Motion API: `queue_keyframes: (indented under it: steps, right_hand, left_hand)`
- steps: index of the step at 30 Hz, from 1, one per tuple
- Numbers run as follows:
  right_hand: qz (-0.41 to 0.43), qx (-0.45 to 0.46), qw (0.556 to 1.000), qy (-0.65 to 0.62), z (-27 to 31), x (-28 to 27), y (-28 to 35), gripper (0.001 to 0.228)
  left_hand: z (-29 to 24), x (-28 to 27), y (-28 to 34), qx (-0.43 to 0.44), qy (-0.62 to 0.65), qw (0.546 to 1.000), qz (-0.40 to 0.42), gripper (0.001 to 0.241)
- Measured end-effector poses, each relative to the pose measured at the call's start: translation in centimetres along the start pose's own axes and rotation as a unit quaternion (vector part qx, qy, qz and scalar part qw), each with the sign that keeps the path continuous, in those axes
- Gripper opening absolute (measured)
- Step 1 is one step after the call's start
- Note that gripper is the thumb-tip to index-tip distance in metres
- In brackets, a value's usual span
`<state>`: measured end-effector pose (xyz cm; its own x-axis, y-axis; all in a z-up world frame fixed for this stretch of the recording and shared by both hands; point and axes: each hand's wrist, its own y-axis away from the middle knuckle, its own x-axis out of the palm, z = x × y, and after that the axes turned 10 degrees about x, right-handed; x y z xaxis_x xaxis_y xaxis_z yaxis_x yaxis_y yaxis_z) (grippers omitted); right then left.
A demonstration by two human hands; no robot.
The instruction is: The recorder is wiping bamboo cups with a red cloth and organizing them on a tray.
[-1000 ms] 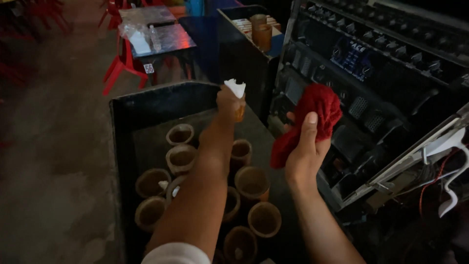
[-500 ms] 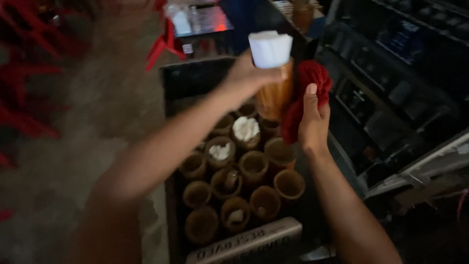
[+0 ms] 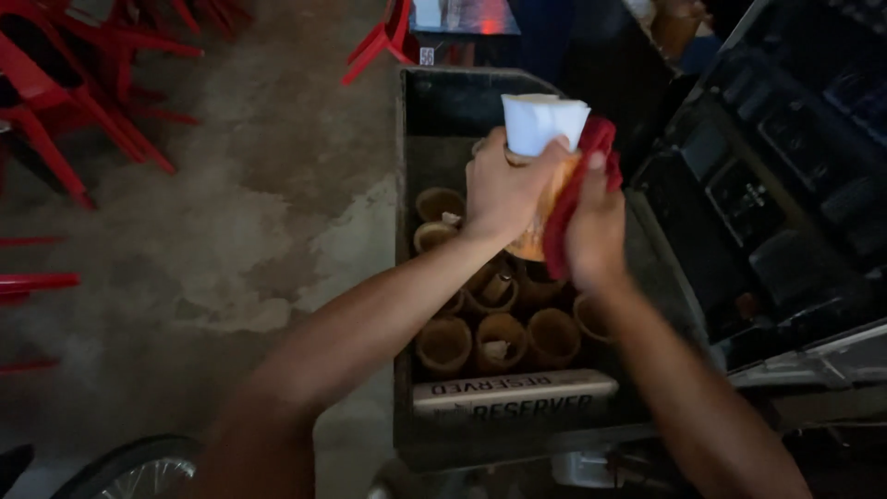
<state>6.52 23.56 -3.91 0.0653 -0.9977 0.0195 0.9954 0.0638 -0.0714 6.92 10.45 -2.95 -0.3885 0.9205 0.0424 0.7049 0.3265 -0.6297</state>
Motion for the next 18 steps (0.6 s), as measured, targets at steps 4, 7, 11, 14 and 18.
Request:
queue_keyframes:
  steps: [4, 7, 11, 14, 18]
  right_hand:
    - [-0.126, -0.255, 0.921, 0.266, 0.3, 2.0, 3.2, 0.055]
    - [-0.099, -0.238, 0.937, 0.235, 0.1, 1.3, 0.6, 0.055]
    - [0.184, 0.035, 0.972, -0.138, 1.3, 0.0, -0.7, 0.065]
    - [0.233, 0.088, 0.951, -0.181, 2.7, 0.3, 0.5, 0.068]
    - [0.114, -0.016, 0.990, -0.087, 0.8, 0.4, 0.1, 0.067]
  left_hand:
    - [-2.2, -1.1, -0.2, -0.073, 0.026, 0.997, -0.025, 0.054]
    - [-0.5, -1.7, -0.1, 0.023, 0.036, 0.999, -0.030, 0.052]
    - [4.1, -1.6, -0.5, 0.093, 0.282, 0.953, 0.057, 0.044]
    - [5.9, -1.0, -1.7, 0.078, 0.223, 0.972, 0.008, 0.041]
    - [3.2, -1.2, -1.3, -0.034, -0.104, 0.993, -0.034, 0.062]
